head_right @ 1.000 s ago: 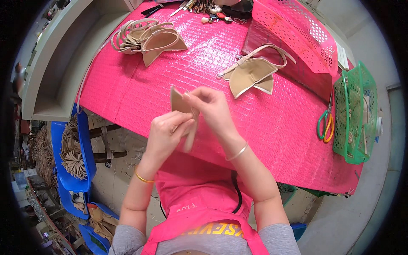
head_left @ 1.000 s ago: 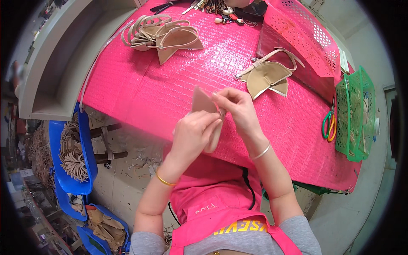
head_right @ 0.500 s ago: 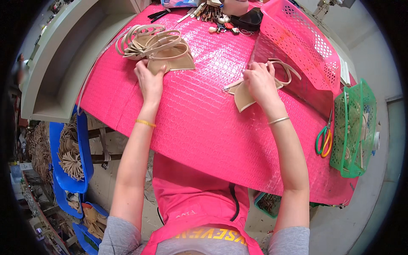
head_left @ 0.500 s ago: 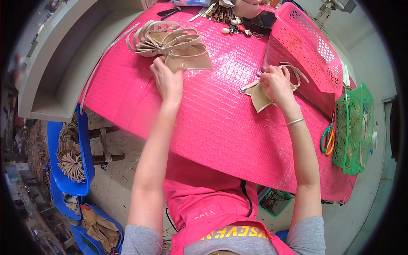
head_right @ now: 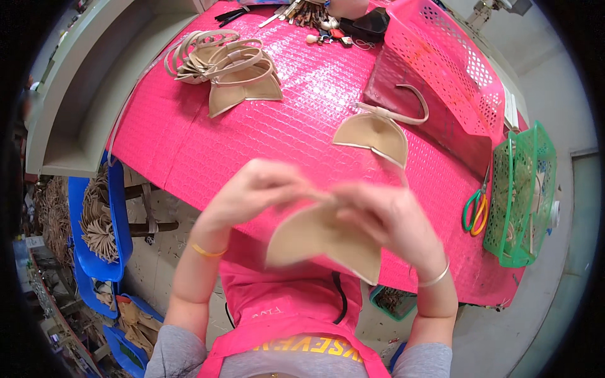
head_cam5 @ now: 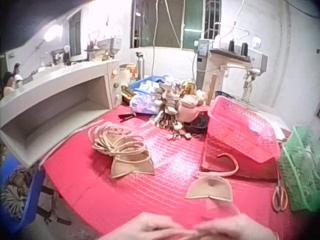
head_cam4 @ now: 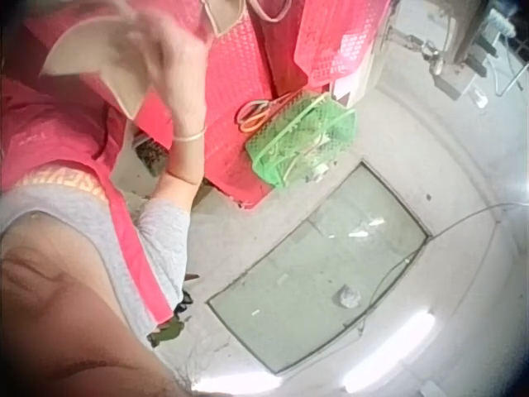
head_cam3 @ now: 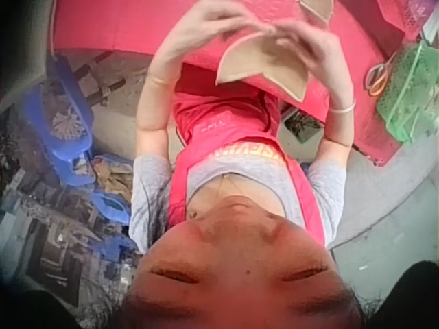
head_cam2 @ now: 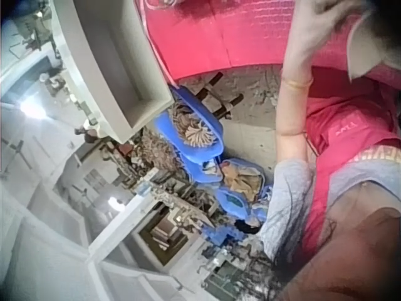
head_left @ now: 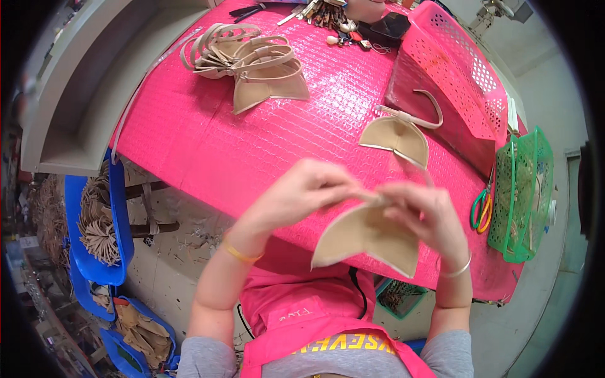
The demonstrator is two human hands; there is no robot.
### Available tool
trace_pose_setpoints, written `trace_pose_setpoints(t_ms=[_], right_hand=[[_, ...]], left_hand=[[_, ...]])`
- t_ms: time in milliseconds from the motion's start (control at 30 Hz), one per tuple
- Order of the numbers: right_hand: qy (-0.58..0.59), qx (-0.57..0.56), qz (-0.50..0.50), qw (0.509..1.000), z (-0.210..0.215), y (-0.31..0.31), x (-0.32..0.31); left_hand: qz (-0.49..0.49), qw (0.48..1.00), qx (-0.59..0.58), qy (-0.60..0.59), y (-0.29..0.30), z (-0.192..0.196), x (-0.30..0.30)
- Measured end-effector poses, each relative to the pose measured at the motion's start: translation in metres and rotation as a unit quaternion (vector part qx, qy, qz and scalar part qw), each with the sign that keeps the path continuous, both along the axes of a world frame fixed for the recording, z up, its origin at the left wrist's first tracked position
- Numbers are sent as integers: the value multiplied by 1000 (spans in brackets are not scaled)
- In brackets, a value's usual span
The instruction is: Manually assemble and organize beige shoe lining or insole components at a workstation.
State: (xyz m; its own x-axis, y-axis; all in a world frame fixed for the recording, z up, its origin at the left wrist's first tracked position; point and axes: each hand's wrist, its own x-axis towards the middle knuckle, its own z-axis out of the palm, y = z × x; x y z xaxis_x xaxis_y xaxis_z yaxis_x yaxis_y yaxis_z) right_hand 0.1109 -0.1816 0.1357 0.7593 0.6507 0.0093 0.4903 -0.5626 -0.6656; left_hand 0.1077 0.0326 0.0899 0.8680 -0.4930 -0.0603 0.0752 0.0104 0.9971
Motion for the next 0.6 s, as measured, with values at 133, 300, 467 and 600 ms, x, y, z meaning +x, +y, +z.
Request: trace_pose_setpoints(t_ms=[133,300,467,600], right_hand=[[293,28,-99,950,-24,-32,-40],[436,297,-148,837,-46,-63,-77],[167,368,18,914,-41,-29,-65],[-43,248,-52,966,-42,28,-34]], left_hand=[[101,988,99,70,41,-12,-16],[145,982,16,124,70,-21,-9],[159,982,-8,101,62,-6,-4],[149,983,-2,104,52,-5,-10]])
